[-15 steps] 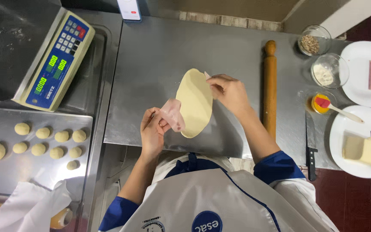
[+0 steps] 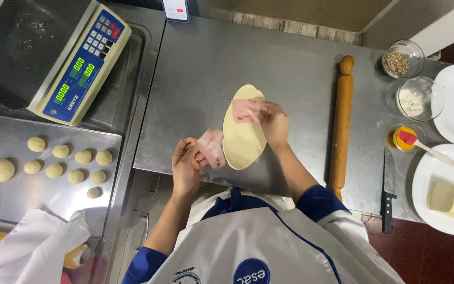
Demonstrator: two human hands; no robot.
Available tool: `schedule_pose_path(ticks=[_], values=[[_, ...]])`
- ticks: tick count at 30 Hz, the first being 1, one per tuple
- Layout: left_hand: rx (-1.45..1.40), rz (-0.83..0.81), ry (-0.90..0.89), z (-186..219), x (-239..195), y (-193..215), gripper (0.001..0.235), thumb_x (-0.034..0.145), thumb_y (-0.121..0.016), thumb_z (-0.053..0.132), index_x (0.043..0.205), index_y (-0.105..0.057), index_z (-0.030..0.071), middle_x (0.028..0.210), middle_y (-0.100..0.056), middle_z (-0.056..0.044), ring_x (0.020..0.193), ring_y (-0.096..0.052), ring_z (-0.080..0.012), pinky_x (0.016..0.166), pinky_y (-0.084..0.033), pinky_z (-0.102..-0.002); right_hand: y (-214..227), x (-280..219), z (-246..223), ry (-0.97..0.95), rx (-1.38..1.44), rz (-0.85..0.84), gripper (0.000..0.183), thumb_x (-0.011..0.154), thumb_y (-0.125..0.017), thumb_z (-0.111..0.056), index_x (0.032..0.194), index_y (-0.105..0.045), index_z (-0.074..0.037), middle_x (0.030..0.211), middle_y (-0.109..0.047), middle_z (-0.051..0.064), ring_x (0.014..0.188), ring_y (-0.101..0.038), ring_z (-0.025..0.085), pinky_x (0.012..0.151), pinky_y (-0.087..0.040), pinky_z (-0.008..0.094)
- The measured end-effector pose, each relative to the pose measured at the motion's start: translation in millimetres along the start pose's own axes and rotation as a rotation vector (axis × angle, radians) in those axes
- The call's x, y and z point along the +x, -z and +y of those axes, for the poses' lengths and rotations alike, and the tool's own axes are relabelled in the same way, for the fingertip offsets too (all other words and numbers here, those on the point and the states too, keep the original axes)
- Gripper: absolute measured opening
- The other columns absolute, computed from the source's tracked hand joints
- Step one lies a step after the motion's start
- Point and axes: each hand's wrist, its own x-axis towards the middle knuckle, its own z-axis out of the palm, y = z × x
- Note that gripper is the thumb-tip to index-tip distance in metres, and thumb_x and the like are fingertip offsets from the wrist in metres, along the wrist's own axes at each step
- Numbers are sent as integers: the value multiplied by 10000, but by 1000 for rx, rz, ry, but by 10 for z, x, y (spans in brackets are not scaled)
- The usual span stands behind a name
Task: The person rolls a dough ball into a flat oval using a rolling pin. They place a slice of pastrami on the dough, cut it into strips, and then cut a block of cheese into small cubes, placing them on top of the pastrami.
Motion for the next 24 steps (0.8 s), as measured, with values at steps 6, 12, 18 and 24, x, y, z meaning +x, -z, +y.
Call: schedule_pose_path(ticks=[6,12,18,24], values=[[15,5,14,125,-44,-109,152,1085,-495,198,1132,-521,56,848,-663,-119,807,-781,-273,757,-657,-400,21,127,-199,244,-240,3,242,851,-816,-102,1067,-740,-180,939,-707,2,776,-753,289,626,-641,408],[36,-33,-24,103,3,-49,164,1090,-484,207,1149,-508,55,859,-648,-102,814,-776,-245,755,-662,-372,599,139,-1027,639,-417,-240,146,911,-743,-149,1004,-706,-256,1013,-727,-150,793,-752,159,664,-609,282],[18,23,-9,241,-96,-125,143,1083,-502,185,1128,-518,51,841,-646,-119,789,-777,-269,745,-662,-379,855,199,-1162,735,-399,-342,66,980,-685,-170,1022,-690,-220,1068,-720,-134,819,-742,192,655,-606,318],[41,53,-17,168,-191,-155,132,1074,-517,176,1114,-535,51,805,-589,-44,759,-767,-204,700,-654,-331,418,497,-555,594,-620,-484,233,978,-622,-97,1063,-733,-283,1174,-722,-189,977,-748,135,816,-617,323]])
